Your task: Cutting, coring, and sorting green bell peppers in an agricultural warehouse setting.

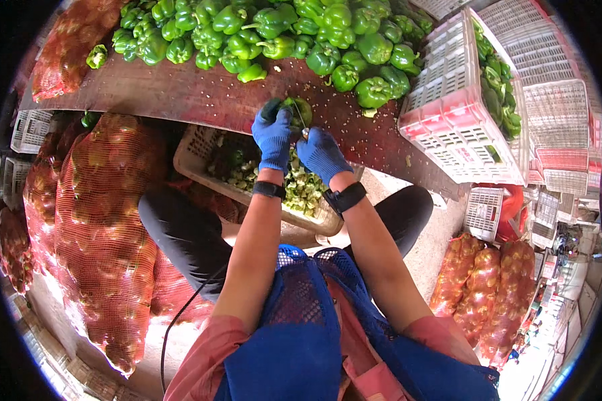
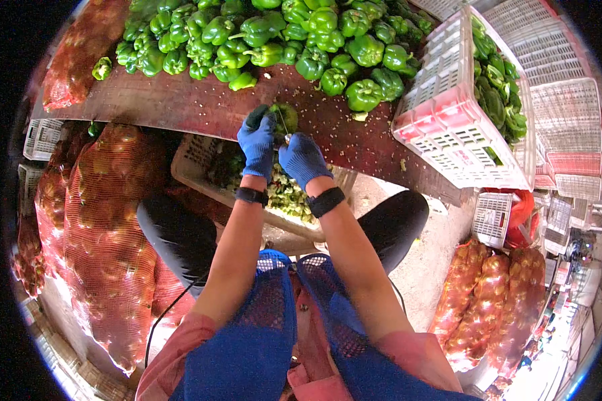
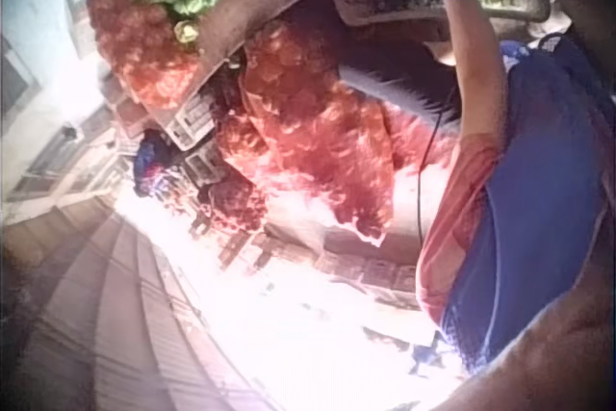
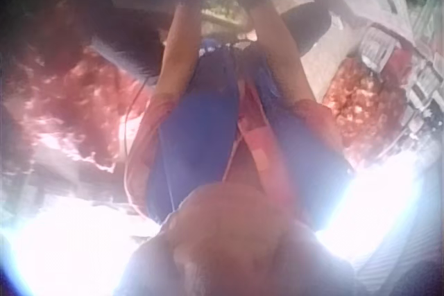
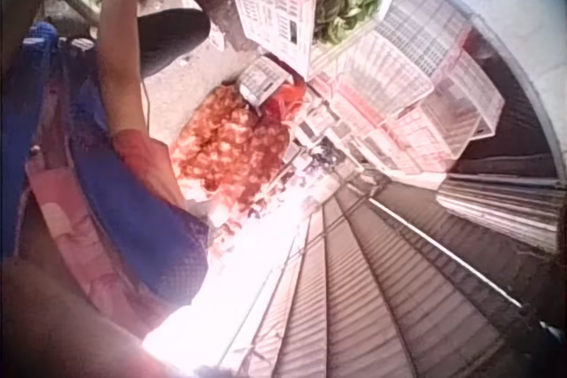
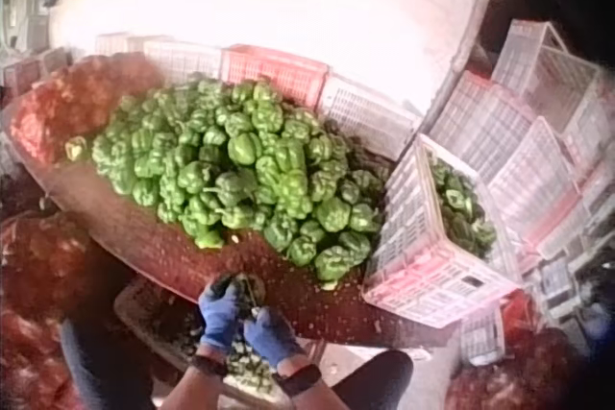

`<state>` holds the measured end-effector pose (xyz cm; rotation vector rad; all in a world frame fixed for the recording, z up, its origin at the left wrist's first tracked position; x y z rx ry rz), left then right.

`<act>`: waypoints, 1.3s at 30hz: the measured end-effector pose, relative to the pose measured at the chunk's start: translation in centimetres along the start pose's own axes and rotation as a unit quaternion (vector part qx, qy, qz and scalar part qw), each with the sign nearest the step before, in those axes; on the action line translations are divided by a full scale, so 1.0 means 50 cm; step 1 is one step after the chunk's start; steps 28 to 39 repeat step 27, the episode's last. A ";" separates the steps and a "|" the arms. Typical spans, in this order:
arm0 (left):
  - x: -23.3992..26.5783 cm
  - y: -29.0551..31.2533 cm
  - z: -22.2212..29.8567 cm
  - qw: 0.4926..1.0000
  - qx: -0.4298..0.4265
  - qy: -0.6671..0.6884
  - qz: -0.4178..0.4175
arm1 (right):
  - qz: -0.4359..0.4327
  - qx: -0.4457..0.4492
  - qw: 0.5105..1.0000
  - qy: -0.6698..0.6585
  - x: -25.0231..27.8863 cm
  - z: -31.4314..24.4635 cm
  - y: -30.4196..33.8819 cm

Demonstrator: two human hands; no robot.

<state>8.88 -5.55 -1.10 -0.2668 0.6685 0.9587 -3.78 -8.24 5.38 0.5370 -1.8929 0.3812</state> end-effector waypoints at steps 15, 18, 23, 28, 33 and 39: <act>-0.025 -0.006 -0.007 0.990 0.127 -0.031 -0.055 | -0.002 0.000 1.000 0.017 -0.076 0.039 -0.026; 0.004 -0.022 -0.007 0.994 0.067 -0.048 -0.068 | 0.009 -0.048 0.999 -0.007 -0.087 0.028 -0.015; 0.016 -0.023 0.000 0.991 0.086 0.014 -0.101 | 0.051 -0.015 0.999 -0.009 -0.109 0.051 0.068; -0.006 0.007 0.042 0.985 0.049 0.004 -0.166 | -0.239 -0.225 0.816 -0.476 -0.197 0.097 0.075; -0.006 0.007 0.042 0.985 0.049 0.004 -0.166 | -0.239 -0.225 0.816 -0.476 -0.197 0.097 0.075; -0.006 0.007 0.042 0.985 0.049 0.004 -0.166 | -0.239 -0.225 0.816 -0.476 -0.197 0.097 0.075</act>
Point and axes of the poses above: each hand's wrist, its own y-axis away from the middle knuckle, its own x-axis out of the back of the hand, z = x × y, the point moved 7 cm from there along -y, towards the middle knuckle, and after that the axes turned 12 degrees about y, right-handed, at the moved point
